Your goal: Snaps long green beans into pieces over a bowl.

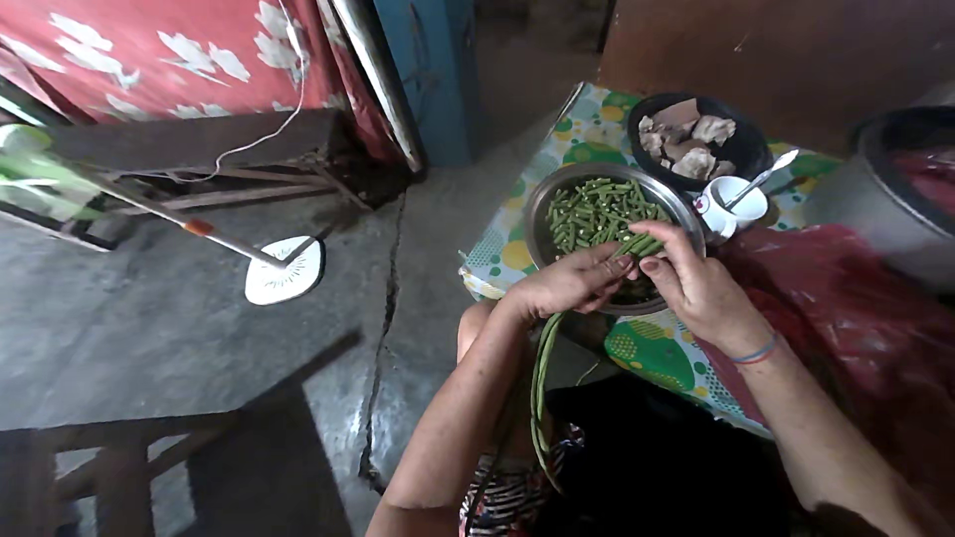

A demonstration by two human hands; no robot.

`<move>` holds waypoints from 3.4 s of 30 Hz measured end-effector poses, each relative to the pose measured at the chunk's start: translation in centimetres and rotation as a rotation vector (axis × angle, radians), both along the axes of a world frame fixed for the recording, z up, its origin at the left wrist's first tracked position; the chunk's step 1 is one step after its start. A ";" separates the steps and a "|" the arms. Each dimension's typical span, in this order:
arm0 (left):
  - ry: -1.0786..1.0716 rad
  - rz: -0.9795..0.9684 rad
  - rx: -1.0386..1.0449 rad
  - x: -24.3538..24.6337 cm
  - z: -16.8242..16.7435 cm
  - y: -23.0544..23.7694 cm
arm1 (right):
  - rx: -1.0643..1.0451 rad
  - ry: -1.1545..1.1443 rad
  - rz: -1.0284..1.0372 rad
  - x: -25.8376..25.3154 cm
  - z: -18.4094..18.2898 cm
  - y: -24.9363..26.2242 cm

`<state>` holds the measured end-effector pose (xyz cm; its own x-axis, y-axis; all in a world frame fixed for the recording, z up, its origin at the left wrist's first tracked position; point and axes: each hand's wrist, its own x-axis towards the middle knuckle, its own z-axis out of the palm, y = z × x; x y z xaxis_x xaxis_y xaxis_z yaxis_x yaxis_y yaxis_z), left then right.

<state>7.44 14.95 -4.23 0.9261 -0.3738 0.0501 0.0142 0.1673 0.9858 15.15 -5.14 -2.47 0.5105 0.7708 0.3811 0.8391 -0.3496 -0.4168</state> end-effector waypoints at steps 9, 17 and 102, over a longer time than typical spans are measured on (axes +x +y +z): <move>-0.097 0.018 0.177 0.3 -0.2 -0.3 | -0.013 0.258 -0.128 0.0 -0.8 1.0; -0.158 0.050 0.309 0.6 -0.2 -0.2 | -0.074 0.433 -0.250 0.0 0.5 2.3; 0.032 0.140 0.140 0.4 -0.7 -0.7 | 0.231 0.450 -0.186 3.0 0.7 0.4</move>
